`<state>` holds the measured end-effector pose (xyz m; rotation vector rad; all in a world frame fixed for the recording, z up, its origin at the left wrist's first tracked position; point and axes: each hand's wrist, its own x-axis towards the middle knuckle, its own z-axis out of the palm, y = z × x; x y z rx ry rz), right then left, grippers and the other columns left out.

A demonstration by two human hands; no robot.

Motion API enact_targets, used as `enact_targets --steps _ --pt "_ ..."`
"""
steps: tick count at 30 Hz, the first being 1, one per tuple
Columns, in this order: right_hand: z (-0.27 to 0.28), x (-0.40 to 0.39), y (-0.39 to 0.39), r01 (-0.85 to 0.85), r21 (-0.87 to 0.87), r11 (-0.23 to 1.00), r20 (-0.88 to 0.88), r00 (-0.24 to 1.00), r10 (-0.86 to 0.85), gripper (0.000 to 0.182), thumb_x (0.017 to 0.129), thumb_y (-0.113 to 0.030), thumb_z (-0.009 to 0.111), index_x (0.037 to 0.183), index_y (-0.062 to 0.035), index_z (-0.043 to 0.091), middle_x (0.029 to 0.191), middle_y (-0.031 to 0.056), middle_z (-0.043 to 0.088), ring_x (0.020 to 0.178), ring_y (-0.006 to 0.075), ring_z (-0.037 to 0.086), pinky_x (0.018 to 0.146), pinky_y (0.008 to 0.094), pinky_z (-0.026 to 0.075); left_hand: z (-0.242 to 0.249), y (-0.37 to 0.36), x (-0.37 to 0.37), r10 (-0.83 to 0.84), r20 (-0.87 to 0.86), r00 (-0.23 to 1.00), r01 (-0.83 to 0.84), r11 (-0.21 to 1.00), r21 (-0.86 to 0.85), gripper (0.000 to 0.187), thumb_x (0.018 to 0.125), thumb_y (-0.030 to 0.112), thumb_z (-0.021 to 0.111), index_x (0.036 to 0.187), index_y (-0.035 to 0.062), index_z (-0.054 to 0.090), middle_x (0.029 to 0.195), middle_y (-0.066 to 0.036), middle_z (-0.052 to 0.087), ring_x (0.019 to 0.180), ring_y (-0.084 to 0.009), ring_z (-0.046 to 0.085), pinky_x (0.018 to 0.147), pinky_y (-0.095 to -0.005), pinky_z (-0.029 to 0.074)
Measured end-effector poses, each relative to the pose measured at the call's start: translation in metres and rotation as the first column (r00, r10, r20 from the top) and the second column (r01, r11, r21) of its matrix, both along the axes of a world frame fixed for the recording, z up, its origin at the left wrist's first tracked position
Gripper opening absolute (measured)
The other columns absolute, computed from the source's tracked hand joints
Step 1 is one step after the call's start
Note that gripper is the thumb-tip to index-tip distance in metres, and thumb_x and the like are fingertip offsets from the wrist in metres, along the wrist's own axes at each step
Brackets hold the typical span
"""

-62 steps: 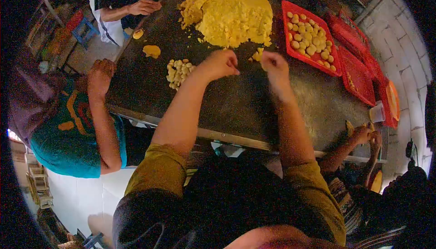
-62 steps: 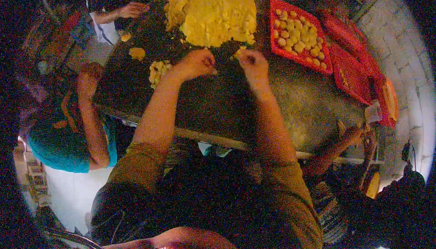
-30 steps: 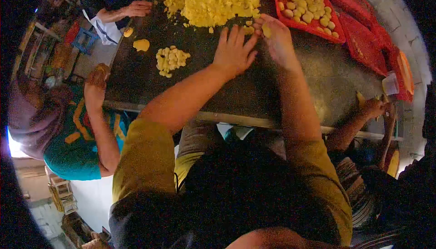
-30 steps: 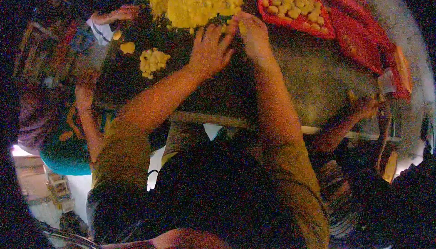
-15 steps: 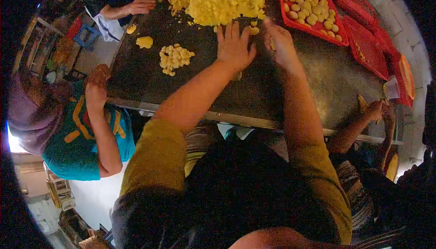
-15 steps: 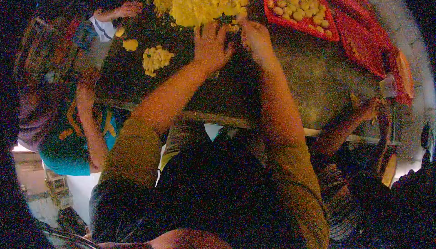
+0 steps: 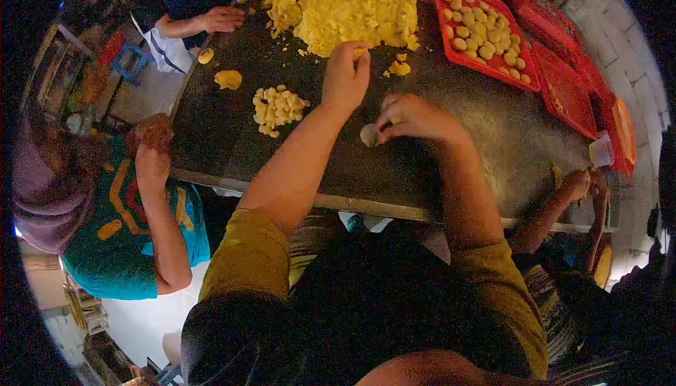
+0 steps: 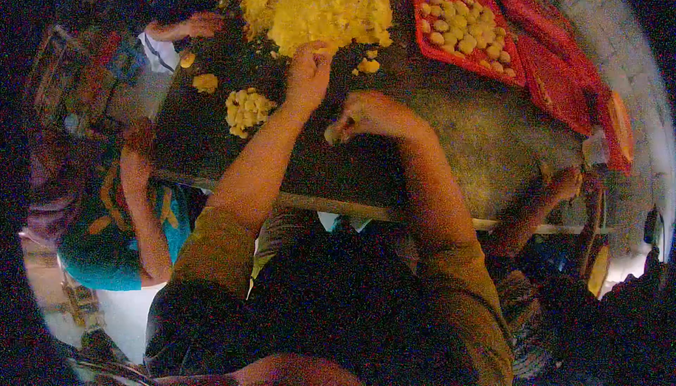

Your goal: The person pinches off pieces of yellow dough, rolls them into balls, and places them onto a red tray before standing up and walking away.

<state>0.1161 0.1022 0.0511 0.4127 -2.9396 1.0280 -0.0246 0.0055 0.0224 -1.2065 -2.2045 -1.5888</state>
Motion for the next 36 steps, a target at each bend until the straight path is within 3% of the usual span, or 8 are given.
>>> enact_targets --steps 3,9,11,14,20,26,32,36 --pt "-0.001 -0.001 0.001 -0.09 0.14 0.986 0.033 0.996 0.086 0.012 0.069 -0.022 0.065 0.074 -0.0112 0.066 0.073 0.008 0.059 0.075 0.0251 0.057 0.067 0.0357 0.044 0.0 0.0 0.0 -0.076 -0.051 0.996 0.077 0.997 0.022 0.02 0.084 0.016 0.05 0.099 0.002 0.051 0.097 -0.018 0.05 0.081 -0.0291 0.055 0.072 -0.0392 0.044" --pt "-0.002 -0.005 -0.011 -0.044 -0.085 0.995 -0.054 0.998 0.039 0.01 0.072 -0.018 0.065 0.076 -0.0084 0.062 0.073 0.0067 0.058 0.074 0.0219 0.056 0.066 0.0329 0.045 0.006 -0.004 -0.001 -0.164 -0.044 0.985 0.161 0.985 -0.063 0.02 0.084 0.019 0.05 0.096 0.0041 0.052 0.092 -0.015 0.058 0.083 -0.0294 0.057 0.072 -0.0368 0.045" --pt "0.008 -0.006 -0.019 -0.032 -0.307 0.951 -0.358 0.93 -0.084 0.008 0.074 -0.013 0.063 0.079 -0.0067 0.061 0.077 0.0063 0.059 0.075 0.0189 0.057 0.068 0.0304 0.045 0.018 -0.01 0.005 -0.214 0.249 0.944 0.297 0.882 -0.366 0.019 0.083 0.019 0.051 0.096 0.0058 0.052 0.092 -0.014 0.058 0.083 -0.0291 0.057 0.07 -0.0362 0.045" --pt "0.012 -0.002 -0.023 0.236 -0.508 0.829 -0.177 0.913 -0.368 0.006 0.078 -0.009 0.061 0.079 -0.0028 0.059 0.082 0.0039 0.058 0.08 0.0124 0.054 0.071 0.0253 0.042 -0.014 -0.006 0.002 -0.456 0.055 0.888 0.455 0.857 -0.242 0.019 0.08 0.025 0.052 0.079 0.0073 0.046 0.072 -0.013 0.053 0.071 -0.0321 0.054 0.061 -0.0394 0.041" --pt "-0.006 -0.01 -0.013 0.512 -0.532 0.674 -0.255 0.663 -0.704 0.012 0.079 -0.012 0.06 0.084 -0.0015 0.059 0.083 0.005 0.059 0.076 0.0121 0.054 0.069 0.0248 0.043 -0.021 0.007 0.018 -0.371 0.09 0.924 0.381 0.891 -0.247 0.025 0.081 0.028 0.048 0.098 0.0113 0.053 0.085 -0.017 0.058 0.082 -0.0367 0.055 0.066 -0.0431 0.044" --pt "0.005 -0.008 -0.017 0.613 -0.305 0.729 -0.453 0.579 -0.677 0.017 0.08 -0.017 0.056 0.089 -0.0037 0.061 0.084 0.0129 0.06 0.083 0.028 0.054 0.079 0.035 0.043 -0.014 0.002 0.021 -0.392 0.1 0.915 0.404 0.892 -0.202 0.026 0.084 0.029 0.044 0.099 0.0094 0.052 0.085 -0.018 0.058 0.083 -0.038 0.054 0.066 -0.0443 0.044" --pt "-0.004 -0.013 -0.016 0.584 -0.328 0.742 -0.642 0.439 -0.629 0.018 0.075 -0.012 0.061 0.092 -0.004 0.058 0.085 0.0135 0.056 0.083 0.0297 0.052 0.076 0.0369 0.043 -0.013 0.002 0.011 -0.279 0.079 0.957 0.29 0.908 -0.304 0.021 0.083 0.024 0.046 0.094 0.0083 0.052 0.086 -0.018 0.058 0.082 -0.0374 0.055 0.066 -0.0442 0.044" --pt "0.011 -0.007 -0.032 0.696 -0.407 0.592 -0.445 0.415 -0.794 0.017 0.072 -0.009 0.064 0.087 -0.0035 0.059 0.087 0.0149 0.054 0.082 0.0304 0.053 0.074 0.0366 0.044 -0.013 0.001 0.009 -0.265 0.046 0.963 0.267 0.92 -0.287 0.017 0.079 0.018 0.049 0.093 0.0092 0.052 0.087 -0.017 0.058 0.082 -0.0364 0.055 0.067 -0.0438 0.044"
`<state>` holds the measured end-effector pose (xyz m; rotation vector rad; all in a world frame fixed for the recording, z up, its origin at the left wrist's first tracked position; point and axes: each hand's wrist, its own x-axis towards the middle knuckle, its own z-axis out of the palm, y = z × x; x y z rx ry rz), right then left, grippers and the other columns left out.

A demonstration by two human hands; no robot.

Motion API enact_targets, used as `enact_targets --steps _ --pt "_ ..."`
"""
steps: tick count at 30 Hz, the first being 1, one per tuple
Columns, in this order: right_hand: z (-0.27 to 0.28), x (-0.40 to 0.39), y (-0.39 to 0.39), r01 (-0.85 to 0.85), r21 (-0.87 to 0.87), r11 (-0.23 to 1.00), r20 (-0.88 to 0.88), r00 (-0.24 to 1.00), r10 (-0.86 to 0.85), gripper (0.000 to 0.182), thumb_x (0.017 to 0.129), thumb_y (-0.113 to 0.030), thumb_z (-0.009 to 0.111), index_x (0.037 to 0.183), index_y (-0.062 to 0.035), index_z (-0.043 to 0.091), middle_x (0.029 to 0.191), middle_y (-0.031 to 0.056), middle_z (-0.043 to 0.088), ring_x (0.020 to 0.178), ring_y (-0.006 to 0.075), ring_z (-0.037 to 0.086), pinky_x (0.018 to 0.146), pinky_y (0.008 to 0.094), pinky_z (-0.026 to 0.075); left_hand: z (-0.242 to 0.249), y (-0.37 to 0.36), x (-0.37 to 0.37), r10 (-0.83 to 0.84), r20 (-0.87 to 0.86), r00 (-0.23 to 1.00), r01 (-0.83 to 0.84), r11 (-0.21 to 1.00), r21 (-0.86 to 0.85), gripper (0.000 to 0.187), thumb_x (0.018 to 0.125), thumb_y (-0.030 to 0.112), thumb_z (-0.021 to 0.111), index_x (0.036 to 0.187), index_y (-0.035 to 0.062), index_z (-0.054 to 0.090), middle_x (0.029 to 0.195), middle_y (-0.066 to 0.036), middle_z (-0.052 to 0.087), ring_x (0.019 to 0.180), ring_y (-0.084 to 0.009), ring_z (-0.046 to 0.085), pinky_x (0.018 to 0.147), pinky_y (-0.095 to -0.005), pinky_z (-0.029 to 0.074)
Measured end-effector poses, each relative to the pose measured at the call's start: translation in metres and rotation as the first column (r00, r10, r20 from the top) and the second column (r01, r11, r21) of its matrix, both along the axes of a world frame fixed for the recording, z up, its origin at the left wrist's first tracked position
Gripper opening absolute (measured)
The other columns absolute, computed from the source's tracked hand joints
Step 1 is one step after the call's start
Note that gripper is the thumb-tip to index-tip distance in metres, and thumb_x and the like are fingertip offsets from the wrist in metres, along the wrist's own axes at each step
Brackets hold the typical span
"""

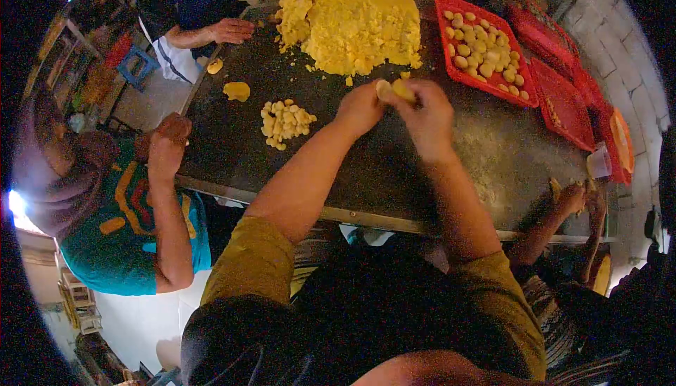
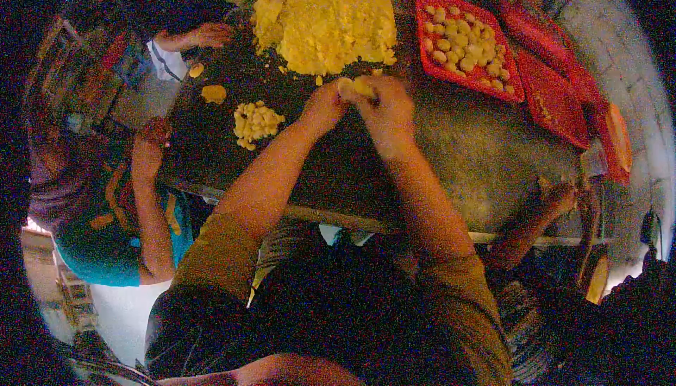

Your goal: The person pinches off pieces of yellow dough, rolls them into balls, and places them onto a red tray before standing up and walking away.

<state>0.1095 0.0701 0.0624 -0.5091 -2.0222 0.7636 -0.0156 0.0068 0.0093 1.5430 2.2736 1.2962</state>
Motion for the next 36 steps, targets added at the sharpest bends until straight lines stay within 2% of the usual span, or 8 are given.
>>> enact_targets --steps 2,7,12,15,19,25,28,36 --pt "-0.012 -0.002 0.0 -0.233 0.111 0.966 0.177 0.961 0.211 0.016 0.071 -0.008 0.065 0.086 -0.0045 0.06 0.088 0.0155 0.054 0.08 0.0313 0.053 0.072 0.0361 0.045 0.0 -0.002 0.003 -0.005 0.003 1.0 0.005 0.999 -0.036 0.017 0.078 0.017 0.05 0.093 0.0095 0.053 0.086 -0.017 0.058 0.082 -0.036 0.055 0.066 -0.0437 0.044" --pt "-0.02 -0.006 0.005 -0.23 0.196 0.953 0.038 0.973 0.227 0.018 0.07 -0.008 0.064 0.087 -0.0057 0.061 0.079 0.0139 0.055 0.076 0.0315 0.054 0.071 0.036 0.045 0.021 -0.01 0.004 0.004 0.042 0.999 0.004 0.982 -0.187 0.018 0.074 0.011 0.053 0.092 0.0099 0.053 0.082 -0.016 0.059 0.079 -0.0348 0.056 0.066 -0.0439 0.044" --pt "-0.009 0.001 0.003 -0.09 0.101 0.991 0.034 0.996 0.087 0.019 0.07 -0.001 0.064 0.088 -0.005 0.062 0.081 0.0134 0.06 0.073 0.0244 0.059 0.065 0.0314 0.047 0.023 -0.008 0.008 0.018 -0.193 0.981 -0.056 0.98 -0.191 0.019 0.073 0.008 0.053 0.092 0.0081 0.054 0.079 -0.015 0.059 0.077 -0.0334 0.057 0.065 -0.0437 0.045" --pt "-0.017 0.002 0.004 -0.168 0.311 0.935 0.103 0.984 0.143 0.022 0.07 -0.002 0.063 0.091 -0.0058 0.062 0.084 0.0127 0.06 0.073 0.0228 0.059 0.063 0.0305 0.047 0.021 -0.009 0.005 -0.033 -0.263 0.964 -0.059 0.94 -0.337 0.018 0.073 0.011 0.054 0.091 0.0072 0.054 0.08 -0.016 0.059 0.078 -0.0334 0.057 0.066 -0.0436 0.045" --pt "-0.003 0.004 0.009 -0.233 0.105 0.967 0.172 0.962 0.213 0.022 0.068 -0.001 0.064 0.089 -0.0045 0.061 0.082 0.0123 0.06 0.073 0.0243 0.059 0.063 0.0307 0.047 0.022 -0.009 0.006 -0.054 -0.345 0.937 -0.072 0.937 -0.341 0.017 0.073 0.011 0.055 0.089 0.0071 0.053 0.08 -0.016 0.059 0.077 -0.0336 0.057 0.066 -0.0431 0.045" --pt "-0.007 -0.001 0.003 -0.257 0.293 0.921 0.01 0.964 0.266 0.019 0.065 0.003 0.063 0.083 -0.0033 0.061 0.078 0.0113 0.059 0.07 0.0254 0.059 0.062 0.0297 0.048 0.027 -0.014 0.008 0.039 -0.067 0.997 -0.046 0.992 -0.115 0.02 0.071 0.005 0.054 0.091 0.0069 0.053 0.083 -0.017 0.059 0.082 -0.0349 0.056 0.067 -0.0433 0.046" --pt "-0.012 0.001 0.004 -0.201 0.343 0.918 0.035 0.979 0.201 0.019 0.065 0.004 0.063 0.082 -0.004 0.061 0.076 0.0106 0.058 0.069 0.0252 0.059 0.061 0.0289 0.047 -0.003 -0.003 0.004 -0.14 0.074 0.987 0.142 0.989 -0.026 0.026 0.07 0.005 0.056 0.096 0.0073 0.053 0.087 -0.018 0.059 0.085 -0.0354 0.056 0.068 -0.0431 0.045" --pt "-0.005 0.002 0.009 -0.377 0.008 0.926 0.075 0.924 0.376 0.025 0.066 0.003 0.065 0.089 -0.0058 0.061 0.086 0.0119 0.058 0.079 0.0252 0.058 0.068 0.0302 0.046 0.027 -0.013 -0.001 -0.095 0.084 0.992 0.096 0.995 -0.01 0.027 0.069 0.001 0.06 0.094 0.0062 0.054 0.089 -0.017 0.059 0.086 -0.0331 0.057 0.07 -0.0387 0.045"
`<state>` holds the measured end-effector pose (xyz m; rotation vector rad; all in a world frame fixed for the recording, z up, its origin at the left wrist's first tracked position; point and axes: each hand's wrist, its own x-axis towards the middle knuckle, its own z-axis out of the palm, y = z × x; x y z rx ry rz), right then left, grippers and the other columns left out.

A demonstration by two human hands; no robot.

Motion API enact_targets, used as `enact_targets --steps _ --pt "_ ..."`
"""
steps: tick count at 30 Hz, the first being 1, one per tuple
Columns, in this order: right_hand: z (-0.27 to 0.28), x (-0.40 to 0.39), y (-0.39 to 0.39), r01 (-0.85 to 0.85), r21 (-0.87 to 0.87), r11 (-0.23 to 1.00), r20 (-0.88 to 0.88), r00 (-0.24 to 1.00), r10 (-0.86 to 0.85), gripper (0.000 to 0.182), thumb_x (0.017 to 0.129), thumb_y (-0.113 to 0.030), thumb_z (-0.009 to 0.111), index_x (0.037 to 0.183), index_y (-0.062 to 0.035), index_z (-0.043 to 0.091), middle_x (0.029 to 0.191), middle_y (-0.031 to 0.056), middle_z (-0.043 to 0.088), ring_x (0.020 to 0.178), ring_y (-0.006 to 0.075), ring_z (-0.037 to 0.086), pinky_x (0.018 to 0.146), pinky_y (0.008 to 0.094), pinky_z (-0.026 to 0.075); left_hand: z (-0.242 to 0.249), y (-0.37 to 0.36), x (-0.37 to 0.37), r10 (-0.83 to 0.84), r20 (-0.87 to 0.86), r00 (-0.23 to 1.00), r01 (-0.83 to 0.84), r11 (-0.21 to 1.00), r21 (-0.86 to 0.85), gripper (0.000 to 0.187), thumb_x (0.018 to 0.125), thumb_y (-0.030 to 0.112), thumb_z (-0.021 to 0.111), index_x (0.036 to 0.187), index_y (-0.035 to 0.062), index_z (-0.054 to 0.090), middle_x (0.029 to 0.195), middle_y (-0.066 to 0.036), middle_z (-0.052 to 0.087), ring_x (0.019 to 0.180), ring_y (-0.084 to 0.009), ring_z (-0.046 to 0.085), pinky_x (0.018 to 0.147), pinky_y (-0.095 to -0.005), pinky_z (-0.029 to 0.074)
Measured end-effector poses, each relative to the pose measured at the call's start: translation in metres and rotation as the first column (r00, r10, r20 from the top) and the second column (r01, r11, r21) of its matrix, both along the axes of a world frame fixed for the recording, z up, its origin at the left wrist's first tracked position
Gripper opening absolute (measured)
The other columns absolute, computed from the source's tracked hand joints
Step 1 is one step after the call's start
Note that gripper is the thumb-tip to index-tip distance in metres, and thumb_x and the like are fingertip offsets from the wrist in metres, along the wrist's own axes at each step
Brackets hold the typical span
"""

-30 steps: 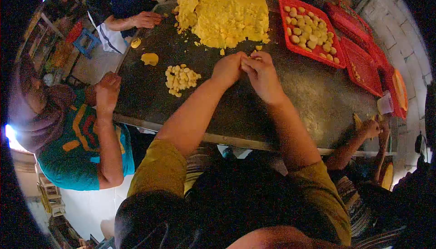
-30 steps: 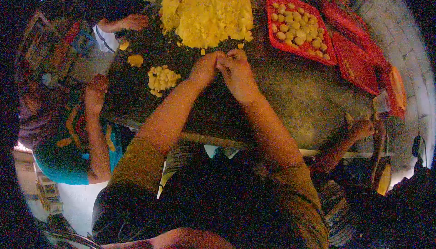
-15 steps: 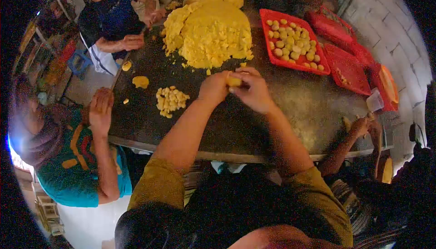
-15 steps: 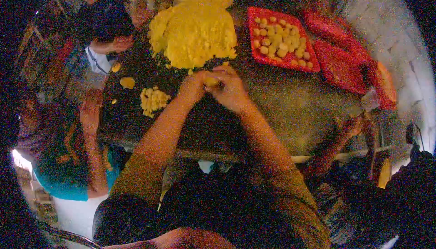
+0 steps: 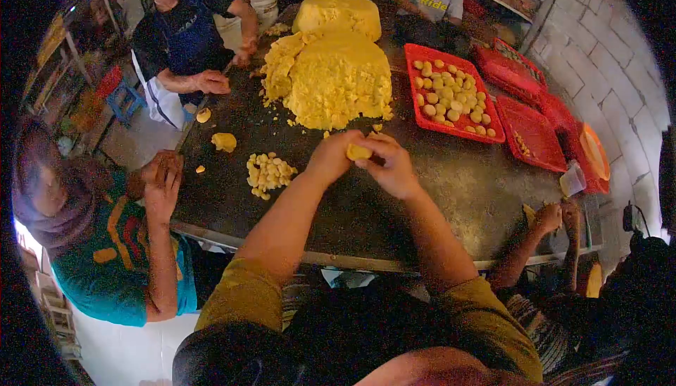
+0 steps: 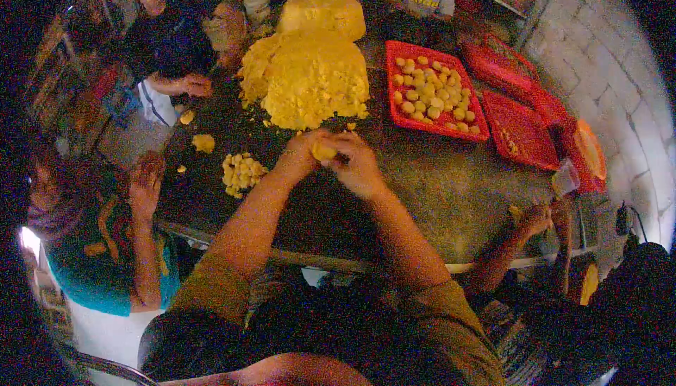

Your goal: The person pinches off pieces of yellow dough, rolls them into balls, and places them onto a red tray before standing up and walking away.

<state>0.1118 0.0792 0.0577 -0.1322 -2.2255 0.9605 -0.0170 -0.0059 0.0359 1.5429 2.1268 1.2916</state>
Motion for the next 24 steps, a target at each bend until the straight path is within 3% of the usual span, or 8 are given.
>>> enact_targets --steps 3,7,9,12,15,19,22,24 --pt "0.002 0.0 -0.004 0.106 0.33 0.938 -0.036 0.994 -0.1 0.023 0.069 0.002 0.063 0.091 -0.0057 0.061 0.089 0.0134 0.057 0.08 0.0272 0.057 0.068 0.0313 0.046 -0.004 0.0 0.002 -0.011 -0.039 0.999 0.01 1.0 -0.011 0.024 0.068 0.004 0.063 0.091 0.0055 0.054 0.089 -0.017 0.059 0.087 -0.0333 0.057 0.07 -0.0383 0.045" --pt "-0.01 -0.002 -0.009 0.202 0.368 0.907 0.086 0.964 -0.25 0.022 0.07 0.002 0.062 0.091 -0.0052 0.06 0.091 0.014 0.057 0.081 0.0286 0.057 0.069 0.0324 0.046 -0.014 0.007 0.014 -0.029 0.12 0.992 0.023 0.998 0.05 0.021 0.069 0.005 0.063 0.088 0.0051 0.054 0.087 -0.016 0.058 0.086 -0.0337 0.056 0.067 -0.0377 0.044" --pt "-0.011 -0.006 -0.008 0.234 0.227 0.945 -0.153 0.967 -0.202 0.022 0.068 0.003 0.062 0.088 -0.0051 0.06 0.087 0.0129 0.058 0.079 0.0285 0.057 0.069 0.0331 0.047 -0.025 0.014 0.01 0.061 -0.028 0.998 -0.059 0.997 0.051 0.019 0.068 0.004 0.062 0.085 0.0042 0.053 0.086 -0.017 0.057 0.085 -0.0345 0.056 0.066 -0.0385 0.043" --pt "-0.008 -0.007 -0.011 0.289 0.19 0.938 -0.222 0.944 -0.245 0.018 0.068 0.003 0.061 0.084 -0.0049 0.06 0.082 0.0121 0.06 0.076 0.0286 0.058 0.068 0.0326 0.048 -0.025 0.017 0.001 -0.025 0.046 0.999 0.015 0.978 0.209 0.024 0.066 0.002 0.062 0.088 0.0039 0.052 0.089 -0.017 0.057 0.086 -0.0352 0.055 0.067 -0.0405 0.043" --pt "-0.008 -0.003 -0.014 0.193 0.301 0.934 -0.095 0.981 -0.172 0.017 0.071 0.003 0.06 0.086 -0.0053 0.061 0.078 0.0108 0.061 0.075 0.0256 0.059 0.066 0.0302 0.047 -0.013 0.006 -0.004 -0.051 -0.013 0.999 0.05 0.997 -0.064 0.031 0.063 -0.001 0.063 0.091 0.003 0.051 0.092 -0.017 0.057 0.088 -0.0362 0.054 0.068 -0.0413 0.044" --pt "-0.019 -0.001 -0.007 0.154 0.369 0.917 -0.024 0.987 -0.157 0.02 0.07 0.001 0.062 0.089 -0.0054 0.061 0.078 0.0094 0.061 0.077 0.0235 0.059 0.066 0.0293 0.047 -0.018 0.004 0.0 -0.153 -0.213 0.965 0.156 0.988 -0.002 0.036 0.059 0.0 0.067 0.092 0.0033 0.051 0.091 -0.016 0.058 0.088 -0.0356 0.055 0.071 -0.0388 0.045" --pt "-0.017 -0.004 0.002 0.175 0.028 0.984 0.064 0.982 -0.176 0.023 0.068 0.001 0.063 0.09 -0.0058 0.061 0.081 0.0089 0.061 0.077 0.0236 0.059 0.067 0.0299 0.048 -0.01 0.004 0.003 -0.168 -0.059 0.984 0.176 0.97 0.167 0.038 0.058 0.001 0.069 0.092 0.0036 0.052 0.088 -0.014 0.059 0.085 -0.0314 0.057 0.071 -0.0349 0.046" --pt "-0.018 -0.008 0.004 -0.02 -0.417 0.908 -0.019 1.0 0.013 0.023 0.067 0.001 0.063 0.09 -0.0047 0.061 0.084 0.01 0.061 0.078 0.026 0.059 0.069 0.0311 0.048 -0.001 0.0 0.001 -0.118 -0.002 0.993 0.115 0.969 0.22 0.039 0.059 0.002 0.07 0.093 0.0044 0.052 0.086 -0.012 0.06 0.081 -0.0253 0.059 0.069 -0.0324 0.047"
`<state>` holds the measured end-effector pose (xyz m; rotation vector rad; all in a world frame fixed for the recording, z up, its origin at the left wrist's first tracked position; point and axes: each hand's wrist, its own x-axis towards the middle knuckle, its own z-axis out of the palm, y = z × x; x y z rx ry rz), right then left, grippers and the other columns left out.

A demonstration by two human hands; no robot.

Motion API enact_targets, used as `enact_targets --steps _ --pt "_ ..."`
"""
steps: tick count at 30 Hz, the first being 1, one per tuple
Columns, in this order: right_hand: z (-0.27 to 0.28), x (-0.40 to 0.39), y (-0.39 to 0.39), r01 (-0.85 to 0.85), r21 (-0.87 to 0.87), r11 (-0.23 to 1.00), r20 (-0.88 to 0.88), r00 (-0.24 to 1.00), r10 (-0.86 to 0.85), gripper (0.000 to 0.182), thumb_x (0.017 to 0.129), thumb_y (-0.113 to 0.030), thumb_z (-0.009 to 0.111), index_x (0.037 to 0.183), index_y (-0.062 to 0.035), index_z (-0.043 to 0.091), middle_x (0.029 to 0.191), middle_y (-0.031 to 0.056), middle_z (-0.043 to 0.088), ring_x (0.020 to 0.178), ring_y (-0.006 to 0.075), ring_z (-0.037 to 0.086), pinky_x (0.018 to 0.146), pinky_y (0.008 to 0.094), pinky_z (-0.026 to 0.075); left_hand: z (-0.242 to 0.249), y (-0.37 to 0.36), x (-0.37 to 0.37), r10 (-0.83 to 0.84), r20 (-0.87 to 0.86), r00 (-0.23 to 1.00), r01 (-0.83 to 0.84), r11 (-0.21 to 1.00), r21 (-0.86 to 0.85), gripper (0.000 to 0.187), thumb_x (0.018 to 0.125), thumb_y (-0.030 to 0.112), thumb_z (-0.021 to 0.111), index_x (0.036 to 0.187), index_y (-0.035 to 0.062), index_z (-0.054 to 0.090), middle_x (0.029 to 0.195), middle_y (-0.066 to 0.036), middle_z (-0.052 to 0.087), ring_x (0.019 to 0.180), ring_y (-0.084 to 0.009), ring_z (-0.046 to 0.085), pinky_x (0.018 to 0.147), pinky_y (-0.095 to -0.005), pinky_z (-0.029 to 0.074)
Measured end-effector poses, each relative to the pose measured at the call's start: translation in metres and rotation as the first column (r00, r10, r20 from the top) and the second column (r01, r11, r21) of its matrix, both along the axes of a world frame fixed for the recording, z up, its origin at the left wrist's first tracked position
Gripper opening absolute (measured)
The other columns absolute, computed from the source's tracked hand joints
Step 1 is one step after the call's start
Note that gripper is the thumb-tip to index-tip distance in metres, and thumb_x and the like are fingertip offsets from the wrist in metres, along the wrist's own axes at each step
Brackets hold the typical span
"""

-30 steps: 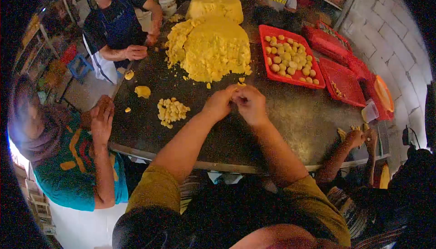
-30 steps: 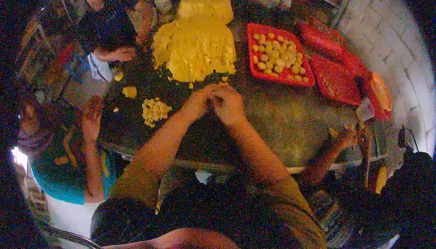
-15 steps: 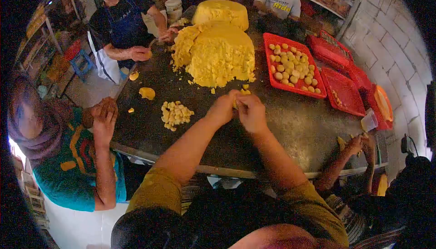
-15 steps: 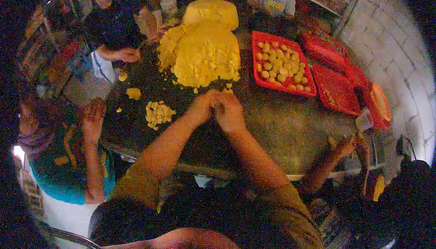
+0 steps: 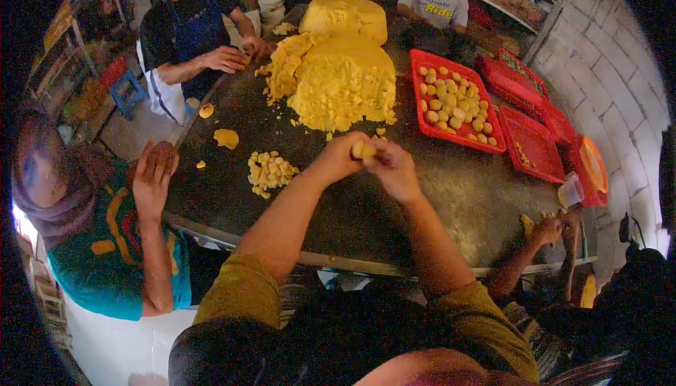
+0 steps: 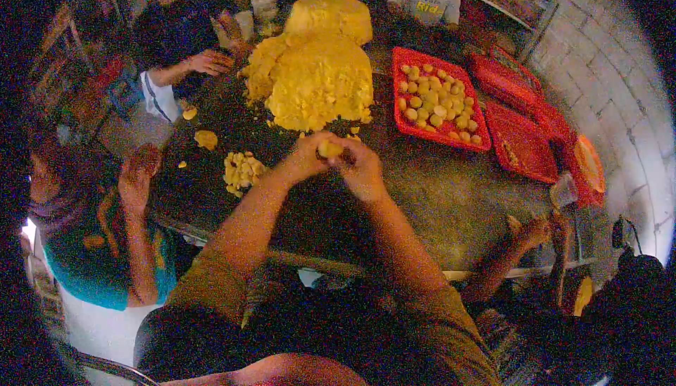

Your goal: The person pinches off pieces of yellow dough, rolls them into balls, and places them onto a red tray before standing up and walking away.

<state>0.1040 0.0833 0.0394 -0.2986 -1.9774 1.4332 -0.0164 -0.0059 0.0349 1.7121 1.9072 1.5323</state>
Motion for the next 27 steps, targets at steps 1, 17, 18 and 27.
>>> enact_targets --steps 1,17,18,27 --pt "0.003 0.002 -0.003 0.0 0.001 1.0 0.001 1.0 0.0 0.023 0.067 0.001 0.063 0.09 -0.0047 0.061 0.084 0.01 0.061 0.078 0.026 0.059 0.069 0.0311 0.048 0.013 -0.008 0.003 0.006 0.005 1.0 -0.006 0.992 -0.124 0.04 0.061 0.003 0.071 0.096 0.0044 0.05 0.085 -0.012 0.06 0.079 -0.022 0.06 0.064 -0.0317 0.048" --pt "0.003 0.005 -0.015 0.165 0.698 0.697 -0.046 0.981 -0.186 0.021 0.069 -0.002 0.063 0.09 -0.0071 0.063 0.082 0.0113 0.061 0.07 0.0244 0.06 0.063 0.0304 0.048 -0.01 -0.002 -0.006 -0.012 -0.094 0.996 -0.013 0.963 -0.27 0.028 0.062 -0.003 0.06 0.087 0.0059 0.053 0.082 -0.012 0.059 0.083 -0.0282 0.058 0.071 -0.0354 0.046" --pt "0.003 0.005 -0.016 0.139 0.704 0.697 -0.048 0.988 -0.148 0.022 0.07 -0.003 0.064 0.092 -0.0074 0.063 0.083 0.0107 0.061 0.071 0.0228 0.06 0.063 0.0297 0.048 -0.013 -0.001 -0.004 -0.075 -0.028 0.997 0.066 0.969 -0.237 0.029 0.061 -0.003 0.059 0.088 0.0058 0.053 0.083 -0.012 0.059 0.083 -0.0296 0.058 0.071 -0.0349 0.046" --pt "0.025 0.01 -0.014 0.137 0.502 0.854 -0.039 0.99 -0.137 0.022 0.068 0.0 0.065 0.09 -0.005 0.063 0.086 0.0104 0.061 0.079 0.0228 0.06 0.069 0.0289 0.047 0.013 -0.007 0.006 0.068 -0.006 0.998 -0.068 0.992 -0.11 0.02 0.067 0.0 0.057 0.086 0.0064 0.053 0.084 -0.013 0.058 0.079 -0.0295 0.057 0.068 -0.034 0.044"
